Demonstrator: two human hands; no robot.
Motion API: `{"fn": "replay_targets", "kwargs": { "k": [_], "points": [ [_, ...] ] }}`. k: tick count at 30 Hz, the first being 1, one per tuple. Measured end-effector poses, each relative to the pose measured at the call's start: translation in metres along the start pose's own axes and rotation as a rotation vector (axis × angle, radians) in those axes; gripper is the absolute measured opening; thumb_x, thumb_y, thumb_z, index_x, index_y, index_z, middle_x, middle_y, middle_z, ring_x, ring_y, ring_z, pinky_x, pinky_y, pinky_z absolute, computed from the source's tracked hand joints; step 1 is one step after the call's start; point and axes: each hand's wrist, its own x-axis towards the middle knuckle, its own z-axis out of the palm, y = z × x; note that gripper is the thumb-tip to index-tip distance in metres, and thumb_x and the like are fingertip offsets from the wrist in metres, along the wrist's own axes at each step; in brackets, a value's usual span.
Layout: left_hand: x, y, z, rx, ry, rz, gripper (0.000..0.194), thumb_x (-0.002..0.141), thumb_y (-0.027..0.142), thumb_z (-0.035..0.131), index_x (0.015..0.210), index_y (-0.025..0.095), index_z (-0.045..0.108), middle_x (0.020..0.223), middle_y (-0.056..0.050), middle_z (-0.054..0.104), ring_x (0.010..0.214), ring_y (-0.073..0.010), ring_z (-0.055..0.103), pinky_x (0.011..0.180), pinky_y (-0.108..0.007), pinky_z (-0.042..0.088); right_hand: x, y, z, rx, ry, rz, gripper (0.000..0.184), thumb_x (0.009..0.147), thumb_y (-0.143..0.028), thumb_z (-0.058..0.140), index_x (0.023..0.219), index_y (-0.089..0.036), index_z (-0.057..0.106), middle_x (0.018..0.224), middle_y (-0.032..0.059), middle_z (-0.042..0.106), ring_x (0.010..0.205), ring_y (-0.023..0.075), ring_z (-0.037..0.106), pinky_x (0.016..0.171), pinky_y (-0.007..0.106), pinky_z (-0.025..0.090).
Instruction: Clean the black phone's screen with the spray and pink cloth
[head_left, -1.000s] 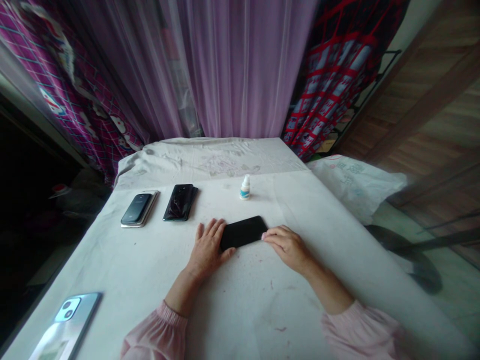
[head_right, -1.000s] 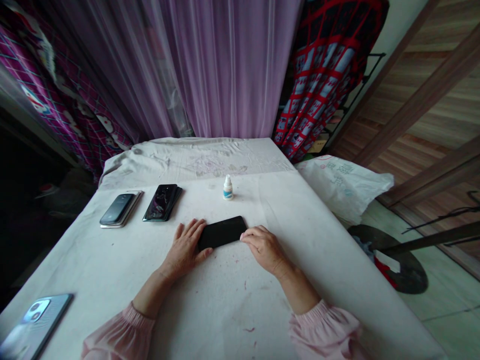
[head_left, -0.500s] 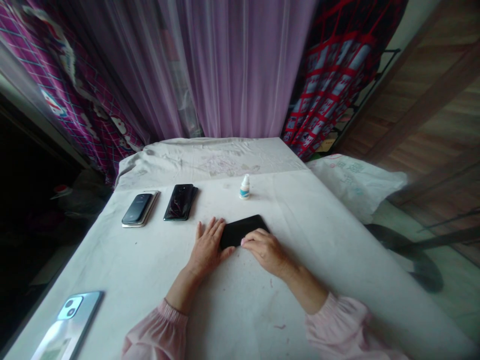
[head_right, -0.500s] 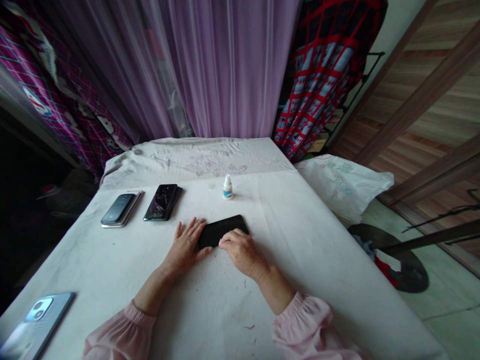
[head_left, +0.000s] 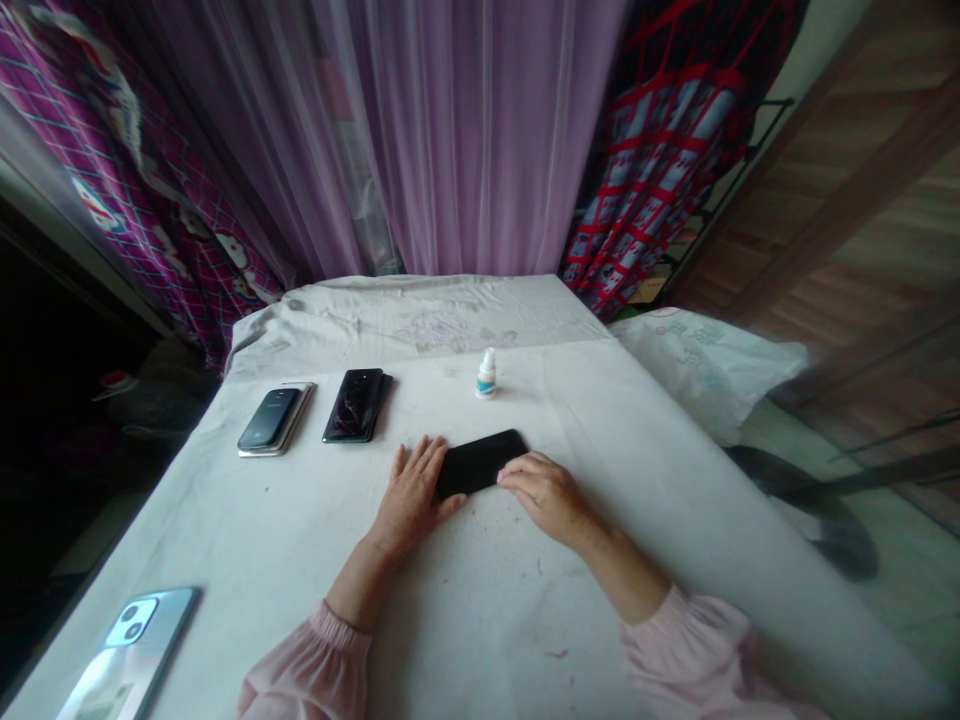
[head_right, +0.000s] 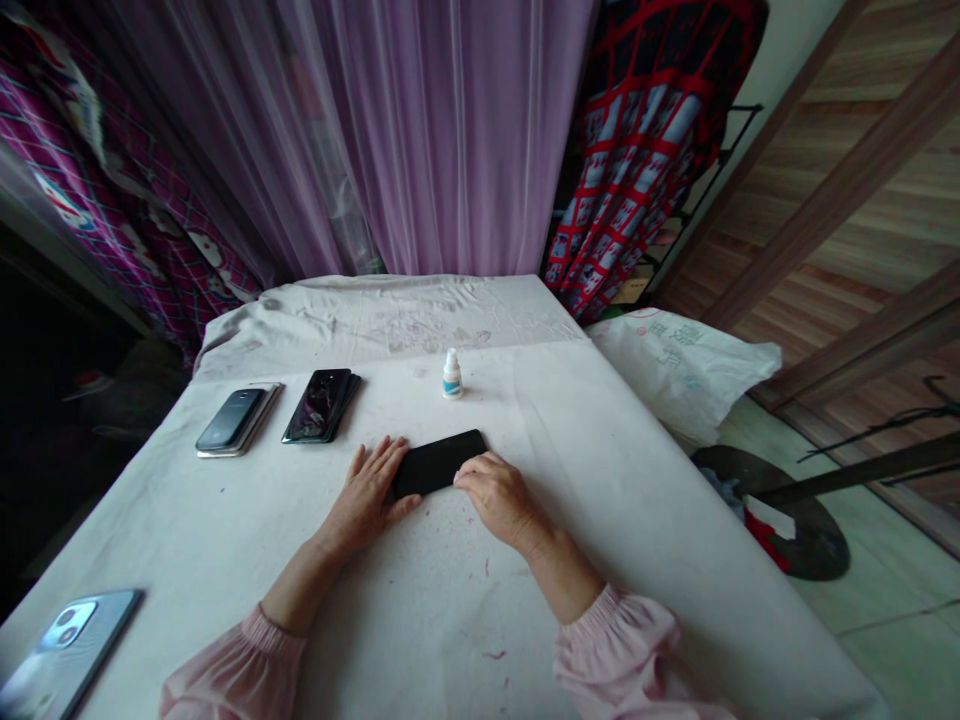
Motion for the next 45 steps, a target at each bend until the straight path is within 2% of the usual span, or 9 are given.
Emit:
{"fn": "replay_targets", "kwargs": {
  "k": [3,6,12,15,22,25,33,41,45],
  "points": [
    [0.001,0.0,0.0,0.006,-0.01,-0.006,0.073,0.086,0.052,0.06,0.143,0.012,0.037,0.148,-0.018,0.041,0.141,-0.0333,0.028,0.115,-0.057,0.016,0.008,-0.014,0.012,0.032,0.0,-0.017,0.023,0.087,-0.005,0.055,0.087,-0.021,0.071,0.087,0.0037,0.07,0.085,0.0173,0.06,0.075,0.03,0.052],
    [0.0,-0.001,0.0,-0.001,-0.002,0.003,0.071,0.088,0.052,0.057,0.143,0.014,0.037,0.147,-0.018,0.042,0.141,-0.0329,0.028,0.115,-0.057,0.016,0.008,-0.013,0.011,0.032,-0.011,-0.02,0.023,0.086,-0.006,0.056,0.088,-0.022,0.071,0.087,0.0035,0.07,0.085,0.0171,0.061,0.075,0.03,0.052],
    [-0.001,-0.002,0.001,-0.033,0.015,0.017,0.07,0.088,0.053,0.056,0.144,0.016,0.036,0.148,-0.016,0.041,0.141,-0.0324,0.028,0.115,-0.056,0.015,-0.014,0.024,-0.021,-0.007,0.029,0.054,0.027,0.086,-0.006,0.053,0.089,-0.024,0.072,0.089,0.003,0.071,0.084,0.0168,0.064,0.075,0.031,0.053],
    [0.0,0.0,-0.001,-0.034,0.002,-0.002,0.071,0.087,0.054,0.056,0.143,0.014,0.037,0.148,-0.017,0.041,0.142,-0.033,0.028,0.115,-0.056,0.016,-0.019,0.033,-0.028,-0.023,0.044,0.082,0.026,0.086,-0.007,0.052,0.088,-0.024,0.072,0.087,0.0037,0.071,0.082,0.0173,0.064,0.074,0.032,0.054],
    [0.0,0.001,0.0,-0.027,0.009,-0.002,0.071,0.087,0.051,0.058,0.144,0.016,0.036,0.148,-0.017,0.041,0.141,-0.0325,0.028,0.115,-0.056,0.017,0.002,-0.003,0.004,0.017,0.012,0.019,0.024,0.085,-0.005,0.055,0.088,-0.023,0.071,0.088,0.003,0.071,0.085,0.0168,0.063,0.076,0.03,0.053],
    [-0.001,-0.001,0.001,-0.028,0.015,0.0,0.072,0.087,0.052,0.059,0.144,0.017,0.035,0.148,-0.016,0.041,0.142,-0.0319,0.028,0.115,-0.055,0.017,0.005,-0.008,0.01,0.029,0.0,-0.018,0.023,0.083,-0.004,0.058,0.087,-0.023,0.071,0.087,0.0026,0.071,0.084,0.0167,0.062,0.075,0.03,0.053],
    [0.0,0.001,0.001,-0.025,0.027,0.005,0.069,0.088,0.053,0.057,0.144,0.017,0.036,0.148,-0.015,0.042,0.141,-0.0319,0.029,0.115,-0.055,0.017,-0.017,0.028,-0.021,-0.025,0.054,0.12,0.026,0.086,-0.006,0.052,0.086,-0.023,0.072,0.087,0.003,0.071,0.082,0.017,0.065,0.075,0.031,0.053],
    [-0.005,-0.007,-0.004,-0.029,-0.028,0.023,0.085,0.082,0.066,0.057,0.146,0.016,0.032,0.15,-0.018,0.038,0.142,-0.036,0.025,0.114,-0.06,0.016,-0.008,0.02,-0.016,-0.018,0.026,0.103,0.025,0.085,-0.005,0.054,0.085,-0.022,0.072,0.087,0.0031,0.071,0.083,0.0167,0.064,0.075,0.03,0.053],
    [-0.011,-0.02,-0.008,-0.044,-0.052,0.014,0.08,0.084,0.06,0.058,0.146,0.016,0.033,0.151,-0.018,0.037,0.143,-0.0355,0.023,0.114,-0.06,0.016,-0.008,0.024,-0.02,-0.021,0.018,0.118,0.025,0.083,-0.003,0.055,0.085,-0.021,0.072,0.086,0.0031,0.071,0.082,0.0167,0.064,0.075,0.029,0.053]
  ]
}}
